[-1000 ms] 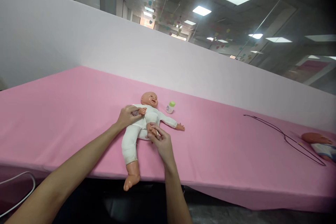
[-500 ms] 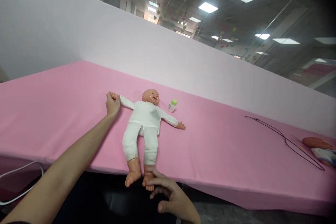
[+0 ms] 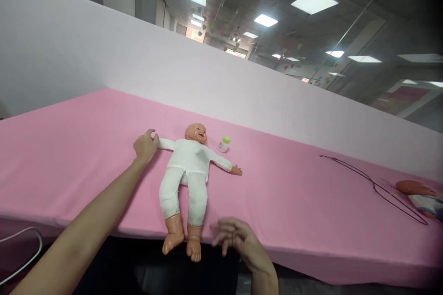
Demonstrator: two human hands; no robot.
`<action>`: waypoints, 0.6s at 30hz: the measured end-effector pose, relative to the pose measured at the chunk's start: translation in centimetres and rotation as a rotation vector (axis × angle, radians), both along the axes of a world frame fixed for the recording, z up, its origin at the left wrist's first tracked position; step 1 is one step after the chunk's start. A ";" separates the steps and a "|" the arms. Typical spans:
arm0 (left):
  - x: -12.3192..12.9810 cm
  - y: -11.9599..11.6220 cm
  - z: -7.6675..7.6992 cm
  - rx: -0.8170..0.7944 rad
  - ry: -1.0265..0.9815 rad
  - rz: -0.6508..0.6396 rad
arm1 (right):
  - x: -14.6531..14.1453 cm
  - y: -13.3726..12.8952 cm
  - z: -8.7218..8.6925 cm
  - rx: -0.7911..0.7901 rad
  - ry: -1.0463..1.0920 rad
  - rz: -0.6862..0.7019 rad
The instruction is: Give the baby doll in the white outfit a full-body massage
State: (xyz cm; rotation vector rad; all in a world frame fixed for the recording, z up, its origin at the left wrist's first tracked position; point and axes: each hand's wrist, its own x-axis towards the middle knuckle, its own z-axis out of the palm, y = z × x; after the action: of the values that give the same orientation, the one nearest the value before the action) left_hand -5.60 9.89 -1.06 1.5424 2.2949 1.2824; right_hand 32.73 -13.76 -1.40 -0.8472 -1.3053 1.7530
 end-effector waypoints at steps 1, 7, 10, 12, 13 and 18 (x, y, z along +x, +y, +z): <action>0.4 -0.3 0.2 0.010 0.045 -0.007 | -0.3 1.1 0.5 -0.017 -0.001 -0.147; 4.2 -1.1 0.8 0.158 0.141 -0.330 | -3.0 8.8 1.4 -0.195 0.099 -0.375; 6.7 -0.1 1.7 0.076 0.089 -0.431 | -4.3 12.7 1.2 -0.245 0.136 -0.354; 8.4 0.8 2.7 -0.094 0.026 -0.435 | -5.4 15.0 1.5 -0.252 0.130 -0.372; 9.2 1.3 3.1 -0.181 0.003 -0.433 | -6.0 16.0 1.7 -0.252 0.122 -0.380; 11.8 2.2 4.4 -0.352 0.041 -0.457 | -9.2 18.2 3.0 -0.106 0.137 -0.395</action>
State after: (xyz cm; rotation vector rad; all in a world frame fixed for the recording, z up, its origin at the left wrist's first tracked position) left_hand 6.24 12.13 3.31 1.8171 1.8909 0.6986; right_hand 23.55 4.47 1.64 -0.9534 -0.8907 1.5428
